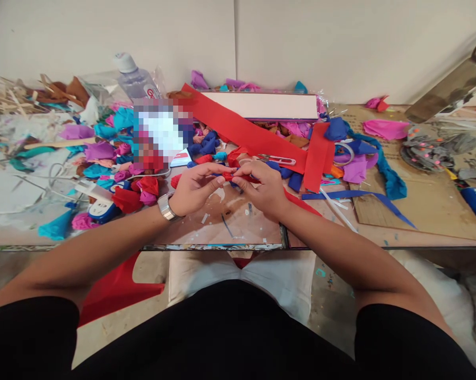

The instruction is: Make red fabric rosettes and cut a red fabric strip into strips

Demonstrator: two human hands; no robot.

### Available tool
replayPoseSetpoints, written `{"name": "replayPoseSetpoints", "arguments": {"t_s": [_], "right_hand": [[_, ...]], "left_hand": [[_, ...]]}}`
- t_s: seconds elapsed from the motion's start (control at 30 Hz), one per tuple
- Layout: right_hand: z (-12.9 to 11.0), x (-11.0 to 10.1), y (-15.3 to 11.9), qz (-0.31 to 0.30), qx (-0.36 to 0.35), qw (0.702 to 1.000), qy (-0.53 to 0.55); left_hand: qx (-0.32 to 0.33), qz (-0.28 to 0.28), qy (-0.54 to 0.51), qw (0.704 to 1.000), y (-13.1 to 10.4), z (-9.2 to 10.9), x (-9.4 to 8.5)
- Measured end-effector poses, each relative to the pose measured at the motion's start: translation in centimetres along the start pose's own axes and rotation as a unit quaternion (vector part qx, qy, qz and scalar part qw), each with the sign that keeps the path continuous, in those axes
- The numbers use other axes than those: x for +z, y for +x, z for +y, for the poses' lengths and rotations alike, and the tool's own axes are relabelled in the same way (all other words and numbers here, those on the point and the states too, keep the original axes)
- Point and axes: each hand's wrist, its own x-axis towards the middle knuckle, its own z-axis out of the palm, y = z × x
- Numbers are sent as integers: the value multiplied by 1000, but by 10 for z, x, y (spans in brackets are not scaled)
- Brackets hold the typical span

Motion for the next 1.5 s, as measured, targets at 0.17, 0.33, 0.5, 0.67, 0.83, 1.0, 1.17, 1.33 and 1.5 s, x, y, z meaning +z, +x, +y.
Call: {"name": "replayPoseSetpoints", "arguments": {"t_s": [0.17,0.33,0.5,0.67,0.83,1.0,1.17,1.33,1.5], "right_hand": [[-2,0,1,-6,-1,1000,-10],[-2,-1,0,-15,0,1000,-8],[-1,0,-1,-18,12,1000,-10],[1,1,-1,-21,-1,1000,-10],[-1,0,-2,-21,-11,1000,-15],[-2,0,-3,-12,-18,1000,-13],[-1,0,-3,-20,-11,1000,-19],[-1,-1,-2,-17,-12,1000,-12],[-1,-3,-2,-10,-26,999,-29]], "left_hand": [[27,-7,34,999,2,2,-2],[31,-23,41,998,2,4,-1],[26,-21,47,998,2,3,-1],[-2,-2,20,1000,1,0,0],[-35,34,-38,998,1,-1,4],[-43,9,-37,998,1,1,4],[-50,3,-14,999,0,1,3],[-48,14,-35,998,1,0,4],[-71,40,-64,995,3,-1,3]]}}
